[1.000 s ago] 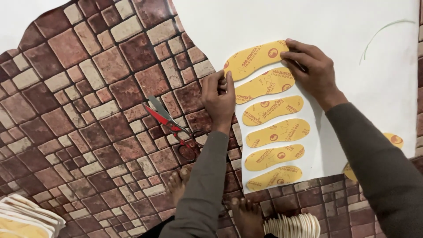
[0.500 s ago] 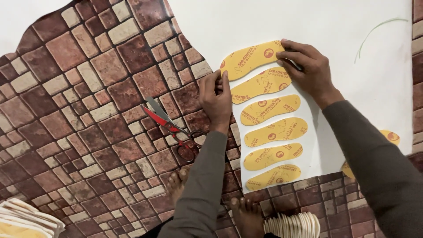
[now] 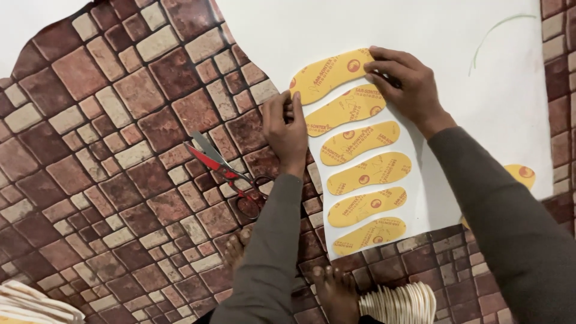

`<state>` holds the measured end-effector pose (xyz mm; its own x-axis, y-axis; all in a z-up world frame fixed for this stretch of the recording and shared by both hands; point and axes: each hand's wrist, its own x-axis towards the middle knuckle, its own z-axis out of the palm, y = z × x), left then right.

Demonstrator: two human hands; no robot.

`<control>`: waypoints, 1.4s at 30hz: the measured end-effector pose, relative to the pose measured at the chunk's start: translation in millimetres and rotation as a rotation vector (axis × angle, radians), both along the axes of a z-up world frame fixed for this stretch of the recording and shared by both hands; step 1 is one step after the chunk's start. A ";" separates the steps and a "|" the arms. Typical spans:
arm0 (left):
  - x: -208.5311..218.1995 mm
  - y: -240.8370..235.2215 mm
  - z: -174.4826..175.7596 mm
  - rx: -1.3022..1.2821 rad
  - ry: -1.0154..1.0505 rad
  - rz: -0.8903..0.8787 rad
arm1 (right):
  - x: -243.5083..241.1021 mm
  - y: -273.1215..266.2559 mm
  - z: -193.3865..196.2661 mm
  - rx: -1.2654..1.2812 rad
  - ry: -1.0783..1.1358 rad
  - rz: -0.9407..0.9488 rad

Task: The person cuts yellow insoles from a sheet using scissors. They then arrange the cut insoles on a white surface and proceed to cut the sheet along the edges of the insoles.

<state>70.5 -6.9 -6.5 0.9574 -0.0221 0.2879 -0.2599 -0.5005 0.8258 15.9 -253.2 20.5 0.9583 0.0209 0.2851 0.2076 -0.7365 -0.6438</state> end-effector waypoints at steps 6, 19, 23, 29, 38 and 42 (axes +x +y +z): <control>0.7 0.6 -0.4 0.031 0.014 -0.012 | 0.2 3.9 7.9 0.082 0.061 -0.020; -113.4 -48.9 56.9 -0.222 0.335 -0.145 | -205.6 -16.2 70.9 -0.367 0.543 -0.739; -178.5 -83.0 70.5 -0.294 0.741 -0.513 | -245.8 -36.3 87.1 -0.569 0.858 -0.835; -234.2 -119.0 56.2 -0.106 0.887 -0.909 | -235.0 -30.8 105.1 -0.314 0.848 -0.880; -237.9 -132.5 76.1 0.016 0.915 -0.993 | -250.7 -35.6 98.6 -0.400 0.651 -0.672; -223.1 -131.7 87.7 -0.096 1.029 -0.961 | -203.6 -13.1 146.6 0.083 0.635 -0.829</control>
